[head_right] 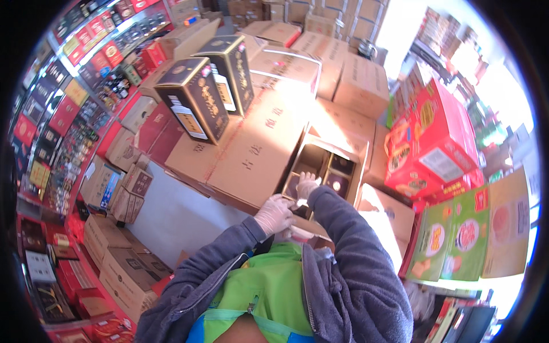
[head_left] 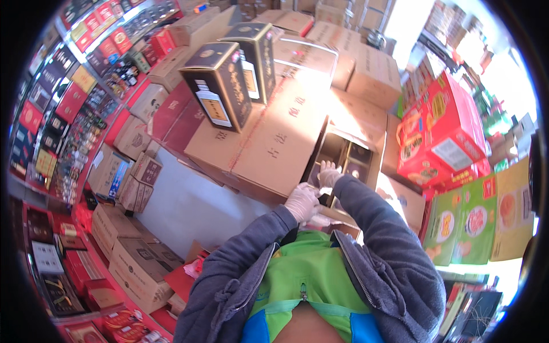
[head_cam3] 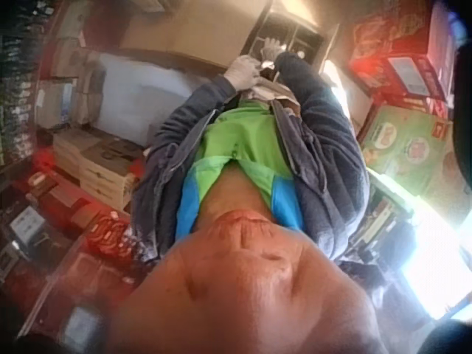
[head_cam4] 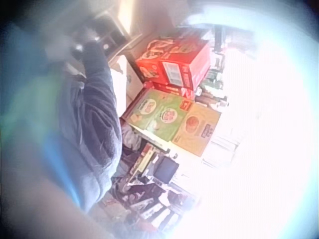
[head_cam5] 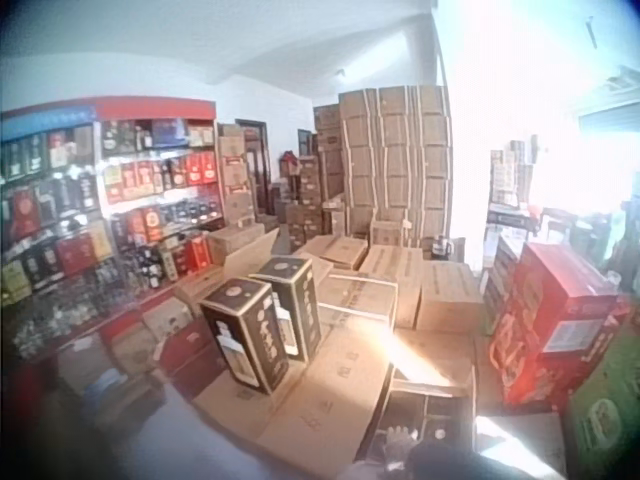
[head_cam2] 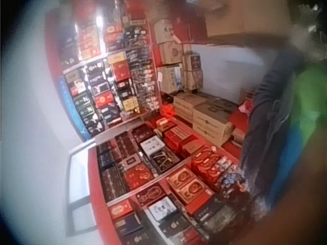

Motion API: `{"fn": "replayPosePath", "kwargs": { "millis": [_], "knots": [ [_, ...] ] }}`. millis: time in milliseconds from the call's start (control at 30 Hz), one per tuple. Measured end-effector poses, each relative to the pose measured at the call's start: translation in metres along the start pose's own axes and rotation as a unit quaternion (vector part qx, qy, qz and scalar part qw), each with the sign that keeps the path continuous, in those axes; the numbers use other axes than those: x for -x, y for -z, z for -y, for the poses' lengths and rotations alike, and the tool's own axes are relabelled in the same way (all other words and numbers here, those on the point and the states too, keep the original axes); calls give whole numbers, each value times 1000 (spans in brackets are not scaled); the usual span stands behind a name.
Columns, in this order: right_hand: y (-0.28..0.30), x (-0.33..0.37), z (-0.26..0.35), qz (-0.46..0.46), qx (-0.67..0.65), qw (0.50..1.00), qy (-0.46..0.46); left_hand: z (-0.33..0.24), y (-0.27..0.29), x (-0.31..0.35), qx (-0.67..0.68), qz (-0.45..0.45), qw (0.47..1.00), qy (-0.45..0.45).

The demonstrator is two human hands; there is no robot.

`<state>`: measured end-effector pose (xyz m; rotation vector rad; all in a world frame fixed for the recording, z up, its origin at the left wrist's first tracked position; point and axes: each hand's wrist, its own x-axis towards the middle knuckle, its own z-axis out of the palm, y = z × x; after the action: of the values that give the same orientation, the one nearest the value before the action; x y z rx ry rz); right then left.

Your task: The person wipes the surface of stacked cardboard boxes with a cloth, opens a box to reveal smaller packages, and removes several small boxes from the larger box. They also move a red stool and handle a barcode scanner at a desk with a laptop.

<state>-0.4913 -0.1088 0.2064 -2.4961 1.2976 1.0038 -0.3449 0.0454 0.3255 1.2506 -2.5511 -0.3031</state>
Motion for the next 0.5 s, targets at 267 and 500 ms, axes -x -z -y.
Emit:
{"fn": "replayPosePath", "kwargs": {
  "millis": [267, 500],
  "knots": [
    [6, 19, -5, -43, -117, 992, -33, 1, 9, -11, 6, 117, 993, 24],
    [27, 55, 6, -98, -160, 982, -22, 8, 11, -14, 25, 97, 995, 4]
  ]
}}
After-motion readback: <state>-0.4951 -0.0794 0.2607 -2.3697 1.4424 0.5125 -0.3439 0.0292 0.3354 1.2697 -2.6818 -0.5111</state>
